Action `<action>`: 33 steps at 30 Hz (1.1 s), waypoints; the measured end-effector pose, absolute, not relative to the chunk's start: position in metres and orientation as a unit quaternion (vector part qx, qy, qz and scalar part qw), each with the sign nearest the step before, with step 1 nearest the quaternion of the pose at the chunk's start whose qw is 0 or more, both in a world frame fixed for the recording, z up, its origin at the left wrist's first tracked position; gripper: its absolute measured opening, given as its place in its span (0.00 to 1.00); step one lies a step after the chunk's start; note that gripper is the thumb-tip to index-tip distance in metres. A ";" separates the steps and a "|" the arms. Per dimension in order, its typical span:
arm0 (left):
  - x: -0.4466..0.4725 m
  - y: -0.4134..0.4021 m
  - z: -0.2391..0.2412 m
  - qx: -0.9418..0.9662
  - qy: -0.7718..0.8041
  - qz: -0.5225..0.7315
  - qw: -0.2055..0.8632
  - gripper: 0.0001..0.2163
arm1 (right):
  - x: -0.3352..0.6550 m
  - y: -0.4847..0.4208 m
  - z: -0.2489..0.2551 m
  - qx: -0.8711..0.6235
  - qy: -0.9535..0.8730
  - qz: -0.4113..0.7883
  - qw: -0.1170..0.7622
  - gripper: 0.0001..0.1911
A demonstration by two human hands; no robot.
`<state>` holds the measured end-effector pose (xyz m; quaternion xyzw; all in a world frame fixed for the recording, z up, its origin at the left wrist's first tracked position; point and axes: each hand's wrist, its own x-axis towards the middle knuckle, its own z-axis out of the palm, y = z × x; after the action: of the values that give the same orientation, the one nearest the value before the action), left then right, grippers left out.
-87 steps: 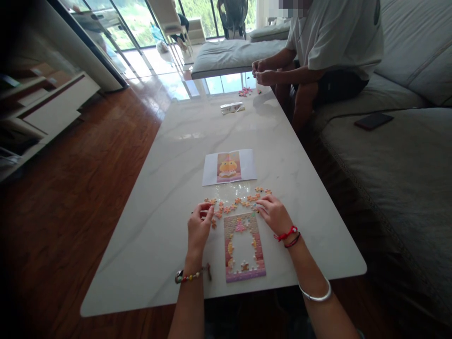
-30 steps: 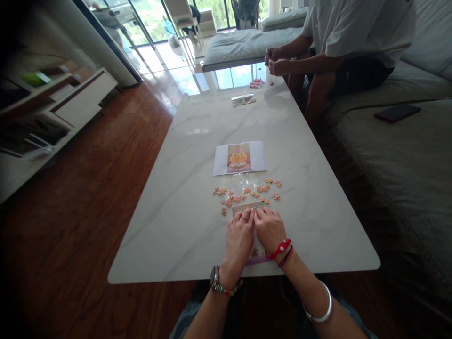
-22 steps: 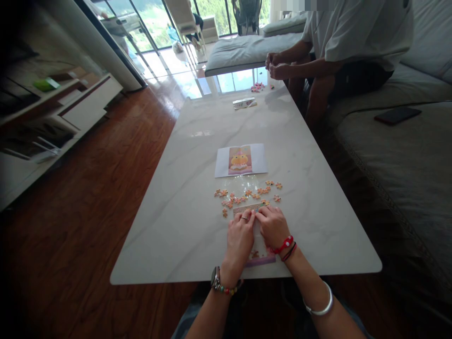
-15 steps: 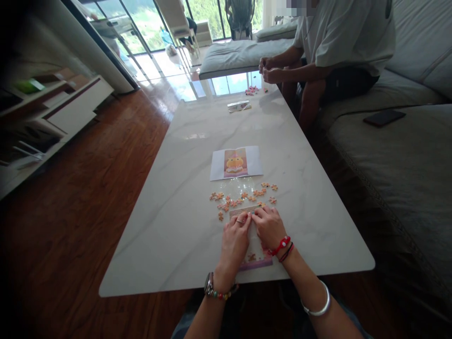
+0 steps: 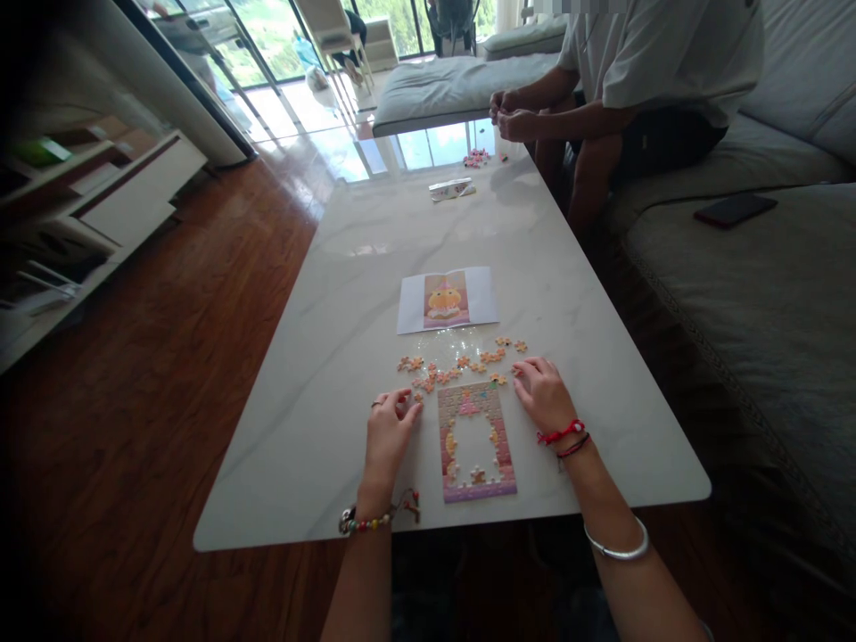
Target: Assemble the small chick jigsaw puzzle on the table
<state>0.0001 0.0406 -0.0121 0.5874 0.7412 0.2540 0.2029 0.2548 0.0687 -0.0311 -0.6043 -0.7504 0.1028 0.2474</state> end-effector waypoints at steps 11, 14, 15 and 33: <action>0.007 0.043 -0.013 0.603 0.730 0.233 0.222 0.06 | 0.247 0.071 -0.032 -0.642 -0.714 0.114 0.255 0.09; 0.010 0.042 -0.010 0.601 0.737 0.226 0.212 0.08 | 0.248 0.072 -0.032 -0.635 -0.707 0.121 0.288 0.10; 0.010 0.041 -0.009 0.597 0.742 0.223 0.207 0.09 | 0.248 0.073 -0.032 -0.630 -0.707 0.118 0.298 0.10; 0.025 0.037 -0.001 0.595 0.650 0.278 0.382 0.03 | 0.188 0.048 0.001 -0.465 -0.649 0.482 0.362 0.15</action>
<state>0.0255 0.0369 -0.0013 0.5952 0.6499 0.2777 0.3824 0.1879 0.0475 0.0012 -0.4649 -0.6487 0.4819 0.3617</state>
